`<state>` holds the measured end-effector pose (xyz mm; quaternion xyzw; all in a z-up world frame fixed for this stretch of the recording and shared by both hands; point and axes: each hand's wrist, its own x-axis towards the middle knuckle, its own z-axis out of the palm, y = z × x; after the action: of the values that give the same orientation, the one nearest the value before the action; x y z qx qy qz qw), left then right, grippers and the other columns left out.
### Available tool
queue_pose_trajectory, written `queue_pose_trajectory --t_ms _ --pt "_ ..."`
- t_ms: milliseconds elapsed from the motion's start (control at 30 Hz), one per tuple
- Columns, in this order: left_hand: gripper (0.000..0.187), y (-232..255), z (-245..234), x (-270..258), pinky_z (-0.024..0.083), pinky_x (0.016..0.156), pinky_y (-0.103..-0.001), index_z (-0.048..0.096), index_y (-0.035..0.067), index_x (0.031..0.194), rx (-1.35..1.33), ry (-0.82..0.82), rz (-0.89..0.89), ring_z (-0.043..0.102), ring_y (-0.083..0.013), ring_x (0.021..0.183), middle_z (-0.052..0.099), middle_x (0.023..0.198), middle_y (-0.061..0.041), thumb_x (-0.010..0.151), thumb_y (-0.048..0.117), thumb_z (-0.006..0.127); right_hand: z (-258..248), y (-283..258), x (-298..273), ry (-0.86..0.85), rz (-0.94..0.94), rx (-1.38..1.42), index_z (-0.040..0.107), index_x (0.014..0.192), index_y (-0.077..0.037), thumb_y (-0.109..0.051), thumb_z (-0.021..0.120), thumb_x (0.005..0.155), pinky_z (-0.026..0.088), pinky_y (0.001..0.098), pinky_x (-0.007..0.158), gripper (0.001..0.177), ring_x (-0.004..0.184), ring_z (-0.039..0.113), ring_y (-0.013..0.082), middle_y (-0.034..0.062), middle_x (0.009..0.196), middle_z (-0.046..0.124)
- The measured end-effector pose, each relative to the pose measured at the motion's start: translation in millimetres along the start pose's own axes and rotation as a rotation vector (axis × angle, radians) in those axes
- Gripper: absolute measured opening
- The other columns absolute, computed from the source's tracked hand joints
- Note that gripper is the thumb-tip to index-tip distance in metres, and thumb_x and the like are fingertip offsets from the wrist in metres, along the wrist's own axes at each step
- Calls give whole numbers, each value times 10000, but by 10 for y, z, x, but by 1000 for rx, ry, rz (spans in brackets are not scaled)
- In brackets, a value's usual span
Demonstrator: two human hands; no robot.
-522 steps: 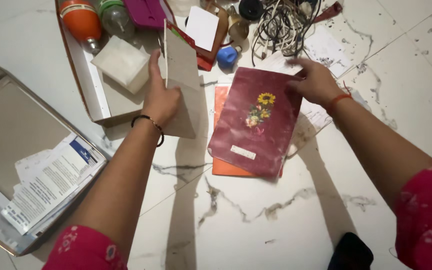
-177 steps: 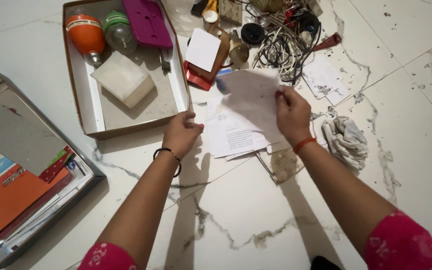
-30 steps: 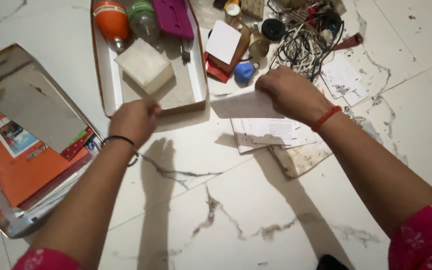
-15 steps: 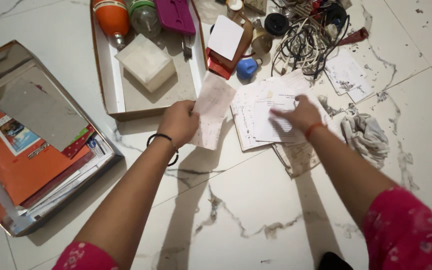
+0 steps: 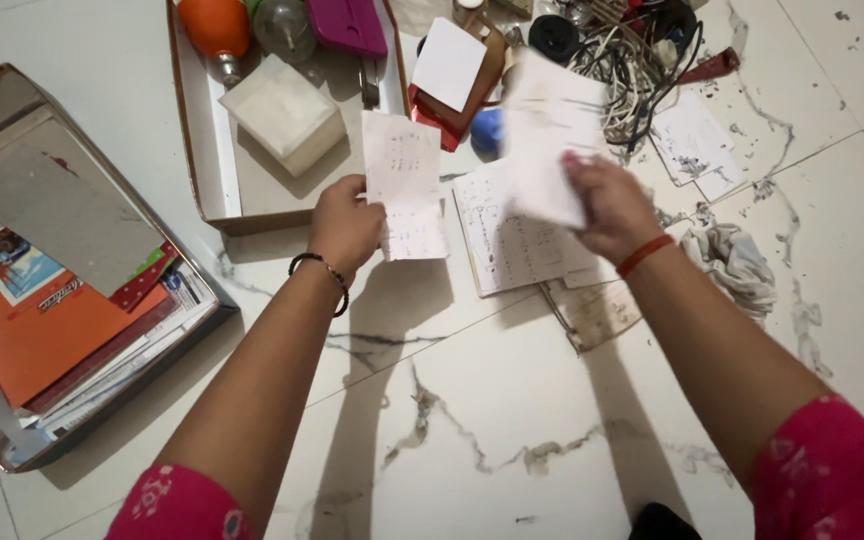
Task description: The person sorts through a pile of papers, notebooks, and miscellaneous items on a tiled floor. They fold papers, place them into a tray, and move other objects like a cloth, a small container, and tangled wires into the tray.
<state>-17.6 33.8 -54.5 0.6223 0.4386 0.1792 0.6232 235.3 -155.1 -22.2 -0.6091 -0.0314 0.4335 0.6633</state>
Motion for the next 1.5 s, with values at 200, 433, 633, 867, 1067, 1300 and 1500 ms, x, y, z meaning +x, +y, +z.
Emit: queue_pose_trajectory --t_ms 200,433,633,867,1067,1300,1500 --pt "333 439 186 -185 576 656 -325 630 1 1245 -364 -173 -207 692 -148 741 737 941 -68 951 152 590 758 288 -284 -199 110 -168 628 1114 55 -217 668 952 613 298 836 319 905 735 184 135 1032 754" --pt "403 461 276 -317 608 806 -353 651 3 1223 -300 -152 -141 748 -205 917 759 1063 -96 888 226 657 810 634 -374 -70 -165 -452 715 1108 77 -234 735 960 538 270 636 345 739 646 126 101 937 747" --pt "407 376 128 -273 573 847 -354 689 -1 1146 209 71 6 756 -256 941 771 1075 -156 791 172 784 181 677 -10 227 -323 -817 644 1258 -7 -358 794 840 558 351 850 567 1045 646 222 137 1161 678" --pt "397 330 -21 -312 549 907 -381 653 -17 1153 296 133 -28 730 -312 1019 746 1102 -192 808 155 748 -250 824 -41 193 -252 -1354 566 1337 25 -336 892 752 525 422 936 760 1060 661 358 238 1149 678" --pt "589 243 -78 -230 527 966 -391 464 21 1360 189 191 32 695 -340 1135 695 1237 -215 788 -5 604 -418 556 180 80 -65 -762 755 1156 140 -361 741 964 534 362 680 537 745 679 185 235 1001 723" --pt "864 331 -106 -302 502 996 -367 346 206 1528 219 125 33 659 -330 1192 654 1311 -191 745 -108 532 -184 96 -5 249 -349 -1277 681 1234 27 -335 767 889 565 345 632 508 627 719 226 214 910 752" --pt "492 347 -71 -274 518 956 -338 754 104 1141 262 107 49 714 -289 1079 746 1149 -154 758 -72 500 -263 12 158 -109 -243 -514 609 1225 118 -290 827 943 448 300 559 542 639 561 141 122 877 665"
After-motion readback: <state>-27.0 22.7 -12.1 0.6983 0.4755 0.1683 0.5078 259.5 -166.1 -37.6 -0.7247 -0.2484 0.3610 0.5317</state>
